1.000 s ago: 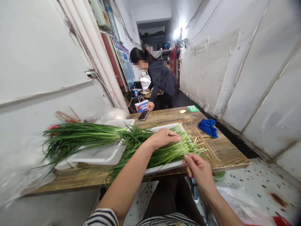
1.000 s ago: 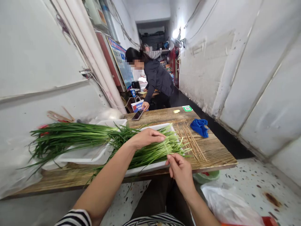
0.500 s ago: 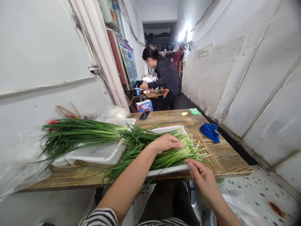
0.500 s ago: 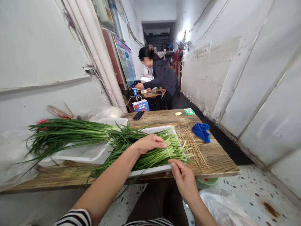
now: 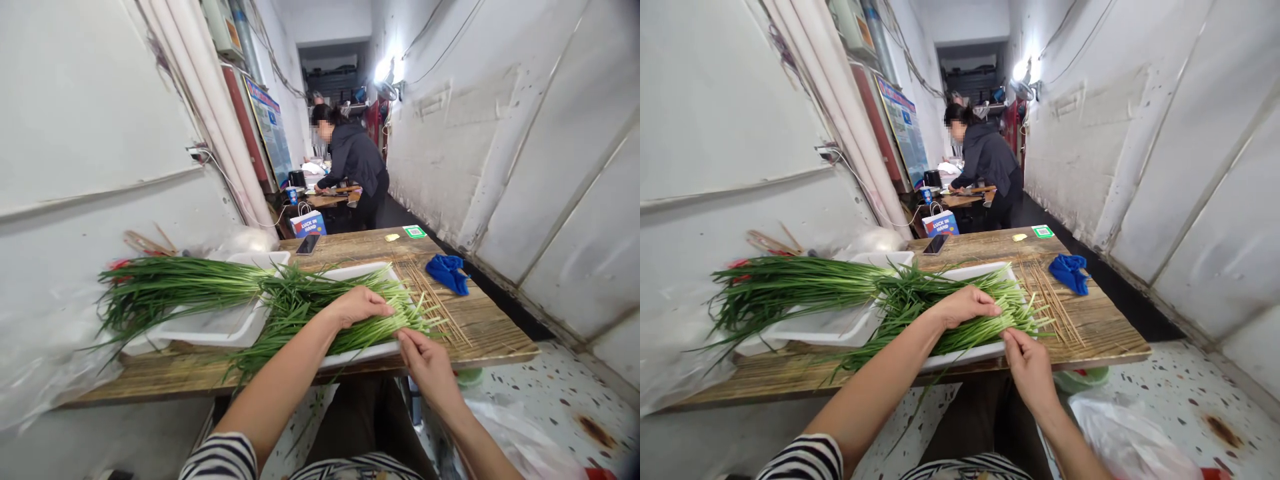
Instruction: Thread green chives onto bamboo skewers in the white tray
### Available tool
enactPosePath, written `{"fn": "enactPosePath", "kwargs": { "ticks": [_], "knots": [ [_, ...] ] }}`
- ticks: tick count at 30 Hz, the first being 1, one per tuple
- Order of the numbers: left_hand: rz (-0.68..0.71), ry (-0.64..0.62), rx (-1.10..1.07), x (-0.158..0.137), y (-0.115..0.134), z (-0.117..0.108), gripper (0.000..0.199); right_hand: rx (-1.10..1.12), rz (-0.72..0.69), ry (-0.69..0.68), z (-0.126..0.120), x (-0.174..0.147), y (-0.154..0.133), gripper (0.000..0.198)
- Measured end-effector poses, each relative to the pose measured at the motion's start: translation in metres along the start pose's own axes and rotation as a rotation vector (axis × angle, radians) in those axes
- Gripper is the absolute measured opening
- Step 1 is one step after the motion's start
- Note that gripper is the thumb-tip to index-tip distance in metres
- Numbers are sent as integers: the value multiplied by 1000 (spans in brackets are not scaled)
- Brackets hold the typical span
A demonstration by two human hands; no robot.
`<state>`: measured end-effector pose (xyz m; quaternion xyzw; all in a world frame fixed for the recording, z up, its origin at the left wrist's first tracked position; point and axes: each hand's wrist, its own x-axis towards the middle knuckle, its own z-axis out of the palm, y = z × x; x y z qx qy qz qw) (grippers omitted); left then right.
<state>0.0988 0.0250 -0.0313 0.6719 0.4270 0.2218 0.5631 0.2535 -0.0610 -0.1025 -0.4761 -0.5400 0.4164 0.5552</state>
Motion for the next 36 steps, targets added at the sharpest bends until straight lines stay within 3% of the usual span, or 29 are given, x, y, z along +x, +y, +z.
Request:
{"fn": "enactPosePath", "kwargs": {
  "ticks": [4, 7, 9, 16, 19, 24, 29, 36],
  "knots": [
    [20, 6, 243, -1, 16, -18, 39, 118, 109, -20, 2, -15, 0, 34],
    [75, 181, 492, 10, 22, -29, 27, 248, 232, -13, 6, -31, 7, 36],
    [153, 256, 626, 23, 18, -26, 23, 297, 267, 34, 9, -39, 11, 37],
    [308, 251, 838, 52, -10, 2, 20, 357, 195, 57, 10, -28, 8, 37],
    [377, 286, 797, 50, -12, -2, 19, 327, 225, 47, 9, -19, 5, 41],
    [356, 365, 502, 46, -14, -11, 20, 292, 240, 73, 12, -11, 3, 44],
    [239, 154, 199, 43, -15, -14, 22, 279, 205, 146, 17, -9, 4, 39],
    [120, 137, 65, 34, -7, -15, 24, 303, 182, 177, 20, -3, -1, 35]
  ]
}}
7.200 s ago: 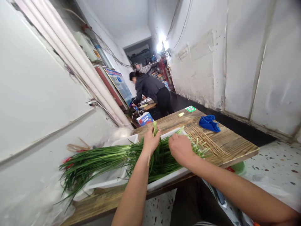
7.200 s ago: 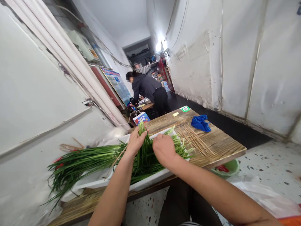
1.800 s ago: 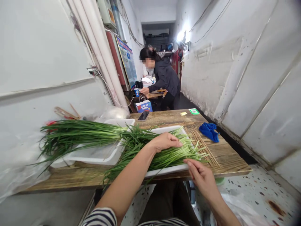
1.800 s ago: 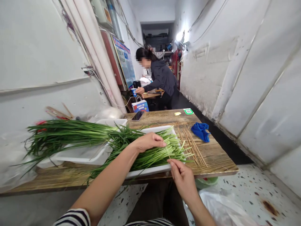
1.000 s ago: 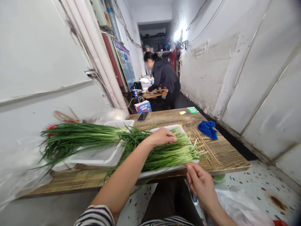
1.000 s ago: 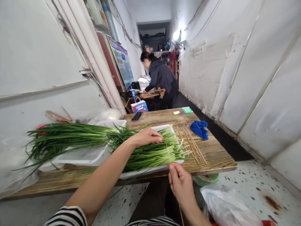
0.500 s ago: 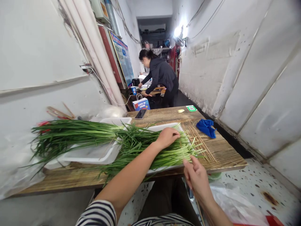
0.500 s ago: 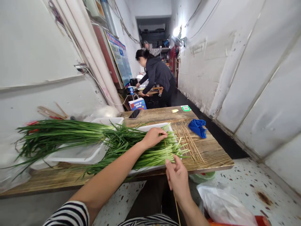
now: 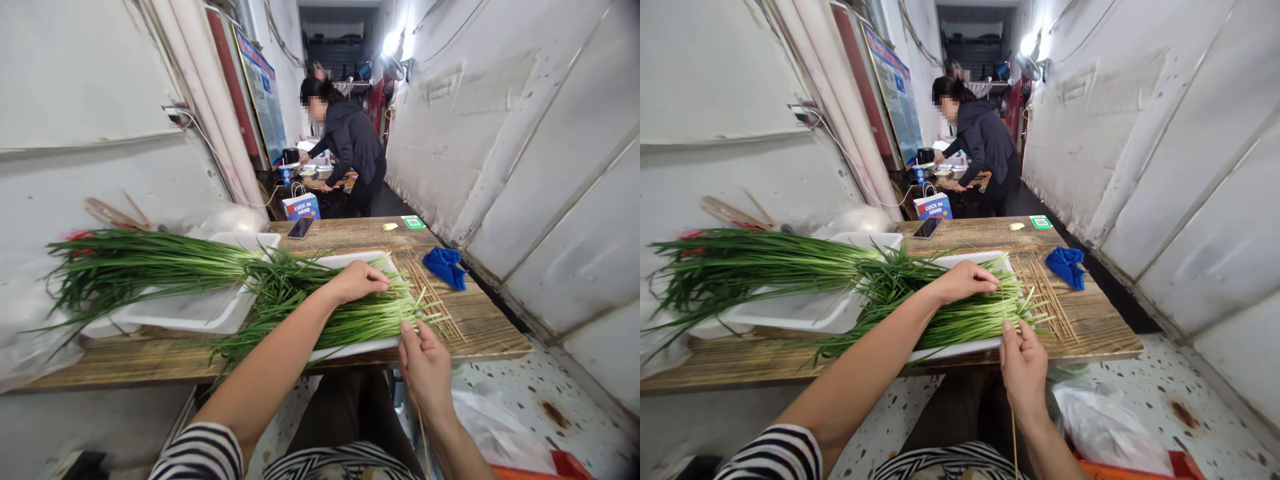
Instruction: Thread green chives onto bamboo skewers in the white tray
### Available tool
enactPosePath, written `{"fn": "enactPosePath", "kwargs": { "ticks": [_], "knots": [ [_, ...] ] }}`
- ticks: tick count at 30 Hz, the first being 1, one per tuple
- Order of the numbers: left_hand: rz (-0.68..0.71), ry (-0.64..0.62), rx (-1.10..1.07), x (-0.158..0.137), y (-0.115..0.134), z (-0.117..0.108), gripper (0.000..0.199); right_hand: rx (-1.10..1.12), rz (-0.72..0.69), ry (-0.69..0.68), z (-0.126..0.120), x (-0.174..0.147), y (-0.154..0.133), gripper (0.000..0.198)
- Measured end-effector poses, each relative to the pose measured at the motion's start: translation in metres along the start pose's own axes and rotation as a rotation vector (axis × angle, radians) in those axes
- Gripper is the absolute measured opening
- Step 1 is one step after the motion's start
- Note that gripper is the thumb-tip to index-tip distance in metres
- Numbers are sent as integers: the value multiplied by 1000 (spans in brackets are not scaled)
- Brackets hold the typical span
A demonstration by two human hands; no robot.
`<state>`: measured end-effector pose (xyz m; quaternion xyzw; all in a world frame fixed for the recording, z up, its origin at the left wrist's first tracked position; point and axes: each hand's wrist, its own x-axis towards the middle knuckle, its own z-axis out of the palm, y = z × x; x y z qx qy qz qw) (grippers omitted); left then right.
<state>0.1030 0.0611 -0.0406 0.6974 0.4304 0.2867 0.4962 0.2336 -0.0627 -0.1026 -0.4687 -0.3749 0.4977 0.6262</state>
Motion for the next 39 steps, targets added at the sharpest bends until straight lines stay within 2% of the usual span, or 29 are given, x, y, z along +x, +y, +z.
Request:
{"fn": "enactPosePath", "kwargs": {
  "ticks": [11, 25, 32, 39],
  "knots": [
    [-99, 53, -114, -2, 5, 1, 19, 0, 1, -16, -1, 1, 0, 34],
    [-101, 58, -138, -3, 6, 1, 19, -24, 2, -31, -3, 3, 3, 34],
    [-68, 40, -17, -5, 6, 0, 25, 32, 20, -19, 0, 2, 1, 36],
    [16, -106, 215, -9, 8, -1, 28, -12, -35, -22, 2, 8, 1, 33]
  ]
}}
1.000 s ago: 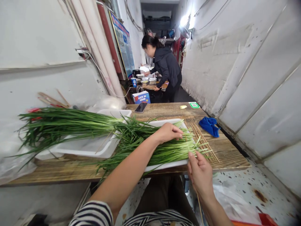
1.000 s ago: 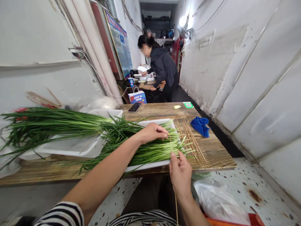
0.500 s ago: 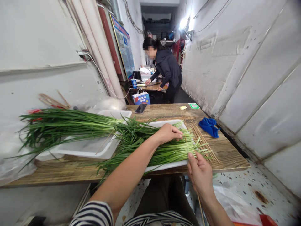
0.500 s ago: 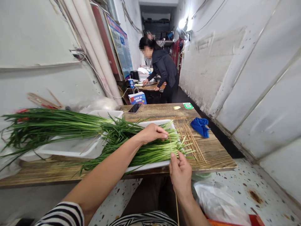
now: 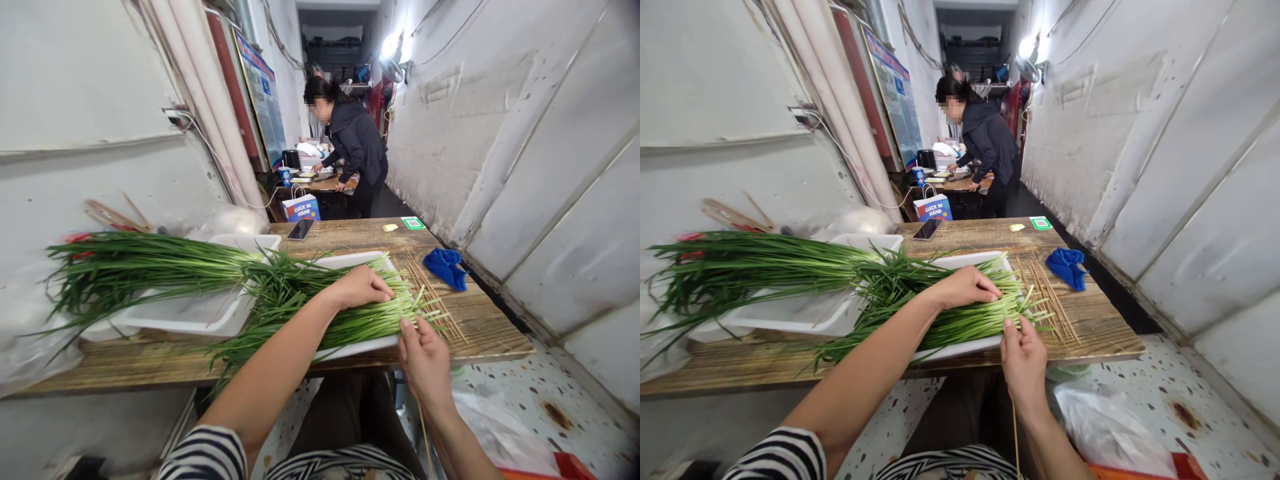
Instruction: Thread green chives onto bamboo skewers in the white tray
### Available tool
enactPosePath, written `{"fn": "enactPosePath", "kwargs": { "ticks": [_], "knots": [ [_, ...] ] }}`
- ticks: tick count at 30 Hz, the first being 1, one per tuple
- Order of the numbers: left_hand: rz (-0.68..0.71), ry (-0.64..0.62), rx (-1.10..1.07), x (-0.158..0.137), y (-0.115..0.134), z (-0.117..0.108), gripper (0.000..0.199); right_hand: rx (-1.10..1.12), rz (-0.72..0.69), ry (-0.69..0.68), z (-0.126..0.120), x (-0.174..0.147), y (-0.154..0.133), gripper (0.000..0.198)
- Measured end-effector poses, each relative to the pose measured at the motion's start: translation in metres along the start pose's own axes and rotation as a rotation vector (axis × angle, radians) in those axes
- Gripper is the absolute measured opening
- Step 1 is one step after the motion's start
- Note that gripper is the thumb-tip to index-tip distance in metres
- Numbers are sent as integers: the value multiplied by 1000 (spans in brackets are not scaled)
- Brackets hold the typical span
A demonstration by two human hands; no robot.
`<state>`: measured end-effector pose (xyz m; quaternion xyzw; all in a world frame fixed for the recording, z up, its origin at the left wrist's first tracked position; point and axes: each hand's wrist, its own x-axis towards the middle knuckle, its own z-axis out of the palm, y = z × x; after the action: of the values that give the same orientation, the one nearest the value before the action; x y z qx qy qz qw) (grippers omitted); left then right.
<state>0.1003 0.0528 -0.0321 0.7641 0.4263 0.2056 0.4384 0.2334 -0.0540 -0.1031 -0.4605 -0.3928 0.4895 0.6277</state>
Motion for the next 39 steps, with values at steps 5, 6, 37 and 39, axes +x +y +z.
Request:
{"fn": "enactPosePath", "kwargs": {
  "ticks": [5, 6, 37, 39],
  "knots": [
    [40, 142, -51, 1, 2, -6, 32, -16, -48, 23, -3, -3, 6, 31],
    [43, 144, -58, 1, 3, -7, 32, -19, -59, 39, -4, -4, 7, 31],
    [164, -155, 112, -4, -11, -31, 21, -144, -57, 18, -16, -16, 3, 33],
    [183, -81, 10, 0, -13, -28, 17, -144, -48, 16, -16, -17, 2, 33]
  ]
}}
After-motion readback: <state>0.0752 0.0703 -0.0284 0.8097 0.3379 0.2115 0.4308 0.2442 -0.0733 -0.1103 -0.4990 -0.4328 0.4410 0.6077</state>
